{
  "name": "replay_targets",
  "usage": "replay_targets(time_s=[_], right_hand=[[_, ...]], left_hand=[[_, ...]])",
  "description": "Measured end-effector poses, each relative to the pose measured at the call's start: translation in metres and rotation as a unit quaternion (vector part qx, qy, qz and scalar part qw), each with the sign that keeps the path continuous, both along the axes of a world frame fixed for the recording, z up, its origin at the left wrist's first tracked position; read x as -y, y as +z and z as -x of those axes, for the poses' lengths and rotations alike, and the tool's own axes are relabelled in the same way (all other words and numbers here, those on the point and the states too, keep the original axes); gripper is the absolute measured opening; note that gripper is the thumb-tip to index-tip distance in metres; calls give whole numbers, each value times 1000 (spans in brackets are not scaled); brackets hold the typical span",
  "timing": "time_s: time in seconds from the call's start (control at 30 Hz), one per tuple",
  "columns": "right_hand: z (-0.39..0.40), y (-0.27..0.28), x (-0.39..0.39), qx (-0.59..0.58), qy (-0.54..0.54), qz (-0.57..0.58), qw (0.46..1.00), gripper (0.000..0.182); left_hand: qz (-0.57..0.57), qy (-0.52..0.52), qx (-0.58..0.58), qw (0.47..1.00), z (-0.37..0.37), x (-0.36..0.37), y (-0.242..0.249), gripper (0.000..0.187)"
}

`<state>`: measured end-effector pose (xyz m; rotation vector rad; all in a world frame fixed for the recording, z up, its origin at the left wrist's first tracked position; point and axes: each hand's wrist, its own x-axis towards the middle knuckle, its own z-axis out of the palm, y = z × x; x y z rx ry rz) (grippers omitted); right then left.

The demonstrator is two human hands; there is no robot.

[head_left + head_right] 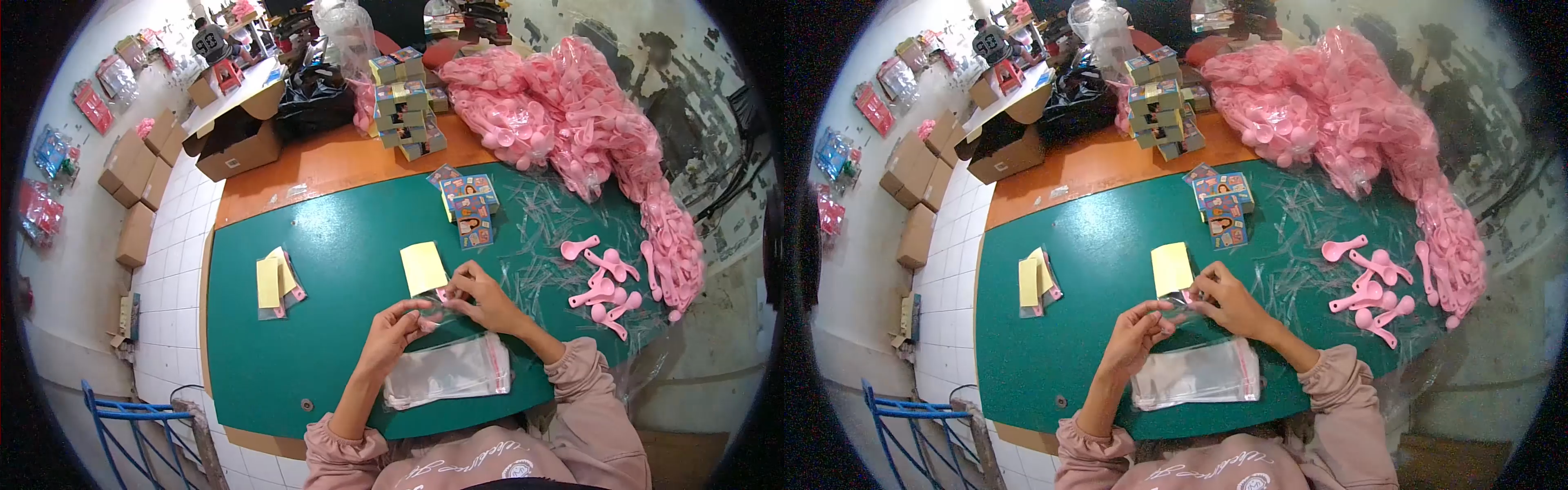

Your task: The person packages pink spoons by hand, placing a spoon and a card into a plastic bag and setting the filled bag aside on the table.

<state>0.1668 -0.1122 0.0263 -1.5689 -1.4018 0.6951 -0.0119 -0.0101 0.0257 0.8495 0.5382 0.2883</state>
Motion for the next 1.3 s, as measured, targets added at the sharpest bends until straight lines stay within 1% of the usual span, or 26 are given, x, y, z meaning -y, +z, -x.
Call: replay_targets(time_s=[0.03, 0.07, 0.1, 0.13, 0.17, 0.2, 0.27, 0.3, 0.33, 0.37, 0.4, 0.5, 0.53, 0.63, 0.7, 0.8, 0.87, 0.93, 1.03, 1.07, 1.1, 1.13, 1.2, 1.23, 1.27, 1.3], right_hand=[[-1, 1, 0, 24, -2, -11, 1000, 17], [-1, 2, 0, 26, 1, -13, 1000, 17], [0, 1, 2, -35, 2, 8, 999, 16], [1, -1, 4, -97, 2, 31, 995, 16], [1, -5, 5, -116, 4, 36, 993, 15], [1, -7, 4, -118, 4, 38, 992, 15], [-2, -13, 5, -175, 17, 51, 983, 11], [-3, -15, 6, -177, 17, 52, 983, 11], [-5, -17, 6, -224, 8, 58, 973, 10], [-5, -19, 5, -270, -1, 65, 961, 10], [-5, -19, 5, -272, 0, 67, 960, 10], [-4, -14, 5, -312, -7, 87, 946, 10], [-2, -10, 4, -322, -30, 95, 941, 11], [1, -16, 3, -337, -75, 99, 933, 12], [3, -18, 1, -342, -97, 93, 930, 13], [6, -12, 0, -348, -129, 100, 923, 14], [7, -12, 0, -296, -126, 94, 942, 13], [8, -13, 0, -297, -125, 90, 942, 14], [9, -10, -1, -292, -117, 88, 945, 19], [9, -8, -1, -285, -110, 90, 948, 24], [9, -8, -1, -284, -111, 89, 948, 24], [9, -8, -1, -284, -110, 89, 948, 27], [6, -5, 1, -281, -110, 86, 949, 29], [0, -2, 3, -207, -126, 70, 968, 25], [-8, 3, 6, -131, -142, 54, 980, 22], [-18, 21, 10, -60, -162, 73, 982, 20]], left_hand=[[-40, -12, -37, 998, 3, -4, 3, 22], [-77, -24, -72, 994, 4, -6, 6, 22], [-77, -21, -70, 994, 3, -6, 8, 22], [-223, -25, -114, 968, 1, -4, 10, 21], [-363, -30, -156, 918, 0, -2, 11, 22], [-362, -31, -158, 918, -2, 0, 13, 22], [-501, -68, -138, 852, -5, 4, 13, 22], [-513, -67, -147, 843, -5, 3, 8, 20], [-512, -68, -150, 843, -5, 2, 7, 20], [-508, -27, -168, 844, -6, 2, 5, 17], [-503, 13, -186, 844, -6, 1, 4, 15], [-498, 33, -206, 842, -9, 7, 3, 12], [-497, 32, -207, 842, -9, 8, -1, 12], [-463, 60, -186, 865, -10, 8, -9, 10], [-332, 47, -202, 920, -11, 9, -7, 10], [-327, 84, -186, 923, -14, 11, -2, 14], [-323, 80, -188, 924, -13, 11, -5, 16], [-320, 75, -190, 925, -11, 11, -9, 18], [-334, 36, -215, 917, -9, 10, -12, 12], [-365, 38, -200, 909, -10, 10, -10, 17], [-396, 39, -184, 899, -11, 10, -9, 25], [-397, 38, -182, 899, -11, 9, -8, 25], [-442, 62, -191, 874, -10, 5, -8, 40], [-480, 101, -146, 859, -6, -3, -14, 41], [-496, 132, -137, 847, 1, -14, -17, 40], [-539, 147, -175, 811, 11, -27, -8, 39]])
